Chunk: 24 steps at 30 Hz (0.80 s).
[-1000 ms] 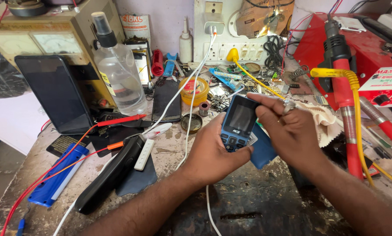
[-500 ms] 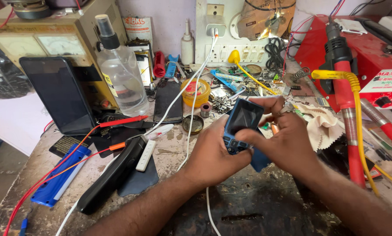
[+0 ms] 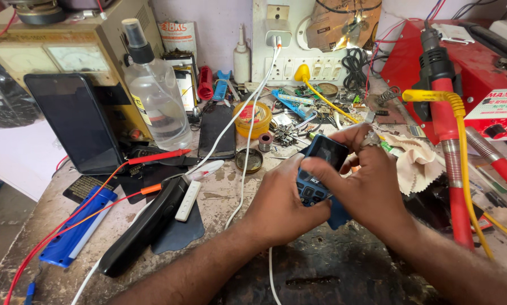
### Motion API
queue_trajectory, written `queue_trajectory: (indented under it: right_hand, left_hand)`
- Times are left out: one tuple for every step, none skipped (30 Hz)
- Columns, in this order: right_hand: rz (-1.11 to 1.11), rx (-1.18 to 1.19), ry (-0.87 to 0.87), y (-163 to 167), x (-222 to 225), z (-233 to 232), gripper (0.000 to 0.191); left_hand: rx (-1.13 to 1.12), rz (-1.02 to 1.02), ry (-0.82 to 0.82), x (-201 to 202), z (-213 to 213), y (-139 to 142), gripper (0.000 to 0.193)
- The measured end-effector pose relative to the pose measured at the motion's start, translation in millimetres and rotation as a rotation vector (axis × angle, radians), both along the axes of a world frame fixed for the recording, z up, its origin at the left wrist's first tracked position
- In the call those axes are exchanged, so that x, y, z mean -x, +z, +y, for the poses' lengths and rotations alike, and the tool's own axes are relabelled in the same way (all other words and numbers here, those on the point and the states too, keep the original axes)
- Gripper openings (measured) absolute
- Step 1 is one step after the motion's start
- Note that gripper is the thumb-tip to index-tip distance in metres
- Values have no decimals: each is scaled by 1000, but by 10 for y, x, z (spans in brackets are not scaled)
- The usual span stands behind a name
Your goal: The person uses a screwdriver to remove screws from the back of a black mobile phone, then removes the battery. They connect a charging cable to a blue mobile phone, insert a battery, and press the power button to test it. Finally, they reassemble the blue phone and place it on the workbench.
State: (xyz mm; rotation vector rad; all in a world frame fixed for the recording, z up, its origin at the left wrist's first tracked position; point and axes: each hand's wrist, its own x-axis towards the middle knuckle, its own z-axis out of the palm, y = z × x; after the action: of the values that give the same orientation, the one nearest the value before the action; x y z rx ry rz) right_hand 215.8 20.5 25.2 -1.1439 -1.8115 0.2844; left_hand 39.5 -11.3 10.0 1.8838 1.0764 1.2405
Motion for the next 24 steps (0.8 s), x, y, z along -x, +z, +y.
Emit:
queue_trajectory:
  right_hand:
    - [-28,-31,18,28,25,-26,55]
    - [-57,-60,34,54,42,-43,61]
    - [-72,-3,39,82,46,-40,59]
    - [-89,54,44,112,33,-23,58]
    - [-105,112,49,131,11,-9,56]
    - [-45,130,175,147,-21,7,57]
    - [16,147,301,163,-64,26,59]
    - [76,164,426,174,-103,43,60]
    - [51,170,434,189,-152,59,60]
    - [26,177,441,205,-195,76,60]
    - [1,183,448,212,-219,90,60]
    - [9,195,438,209,-222,103,59]
    - [15,207,429,202,-211,116,58]
    - [21,219,421,196,-194,126,58]
    - [10,213,333,180,-166,128,57]
    - [2,207,246,151,-119,127,56]
    - [-4,201,158,124,-82,120,55]
    - [32,208,122,106,-54,114,52]
    - [67,215,86,87,-30,112,50]
    - [101,222,49,75,-16,112,48]
    - [149,197,73,66,-12,117,41]
    - [197,171,97,61,-12,124,35]
    - [246,146,120,55,-20,130,30]
    - [256,133,102,54,-32,138,28]
  left_hand:
    - [-36,12,6,2,4,3,50]
    - [-71,23,11,9,7,8,50]
    - [-106,35,16,17,8,14,51]
    - [-125,23,-12,28,7,22,49]
    - [-143,11,-40,43,4,30,48]
    - [-160,-1,-69,61,2,40,47]
    - [-112,-19,-79,79,3,53,46]
    - [-63,-38,-88,99,4,67,45]
    - [-14,-56,-98,105,-2,75,44]
    - [1,-81,-125,109,-7,82,45]
    - [15,-106,-152,110,-13,87,45]
    - [29,-133,-178,107,-18,89,46]
    - [13,-115,-159,98,-18,88,45]
    - [-5,-99,-138,86,-12,87,45]
    - [-22,-81,-115,72,-9,82,44]
    - [-21,-87,-96,51,-12,71,46]
    - [-20,-91,-78,14,-19,54,48]
    - [-19,-96,-61,-18,-24,39,50]
    - [-27,-61,-36,-48,-19,26,50]
    - [-35,-28,-10,-77,-11,15,50]
    - [-42,5,16,-95,-7,4,49]
    - [-52,1,0,-91,-3,-3,48]
    - [-62,-4,-18,-80,-1,-8,47]
    - [-73,-6,-37,-72,2,-9,46]
